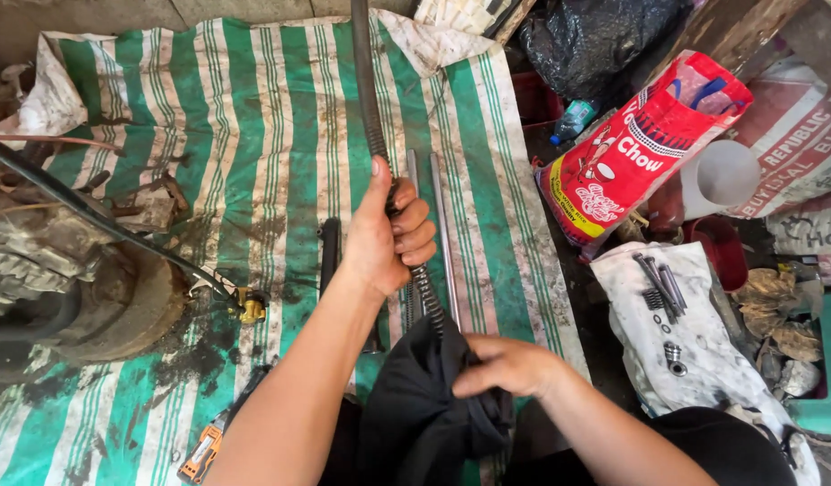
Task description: The person sits on a striped tarp on the floor and cleans several long metal rods and a flexible hose using a black cloth. They wipe each item thoroughly, handling them one by one, and place the cleaned parts back on the tarp next to other disassembled components.
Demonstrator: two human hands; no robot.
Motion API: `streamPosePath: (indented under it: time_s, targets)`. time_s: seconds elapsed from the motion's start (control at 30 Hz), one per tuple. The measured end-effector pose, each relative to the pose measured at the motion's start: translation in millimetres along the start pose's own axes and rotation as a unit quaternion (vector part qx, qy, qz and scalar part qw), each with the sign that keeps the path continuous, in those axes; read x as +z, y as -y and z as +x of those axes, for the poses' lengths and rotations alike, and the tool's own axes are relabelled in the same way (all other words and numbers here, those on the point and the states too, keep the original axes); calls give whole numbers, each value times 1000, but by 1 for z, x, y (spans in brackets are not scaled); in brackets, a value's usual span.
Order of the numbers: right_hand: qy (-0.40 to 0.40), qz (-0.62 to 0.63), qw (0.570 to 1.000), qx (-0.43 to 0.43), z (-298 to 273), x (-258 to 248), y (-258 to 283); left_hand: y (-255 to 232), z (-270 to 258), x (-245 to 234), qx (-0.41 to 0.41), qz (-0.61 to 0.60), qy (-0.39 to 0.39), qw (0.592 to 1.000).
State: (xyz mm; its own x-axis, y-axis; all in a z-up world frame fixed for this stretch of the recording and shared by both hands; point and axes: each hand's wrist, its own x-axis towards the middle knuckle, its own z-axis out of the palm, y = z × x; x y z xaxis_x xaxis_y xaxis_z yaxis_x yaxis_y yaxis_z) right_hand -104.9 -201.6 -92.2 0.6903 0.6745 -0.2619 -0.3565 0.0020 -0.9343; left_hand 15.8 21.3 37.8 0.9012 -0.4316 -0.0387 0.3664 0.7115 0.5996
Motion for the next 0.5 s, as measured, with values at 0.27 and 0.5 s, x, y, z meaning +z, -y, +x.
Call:
streamPosePath:
  time_s: [0.27,0.5]
  targets:
    - [-45,-404,913,37,-52,-38,87,-25,4,-5,60,38,0,997]
    - [-295,-124,934,-157,-64,-81,72,-38,10,-26,86,-42,-106,990]
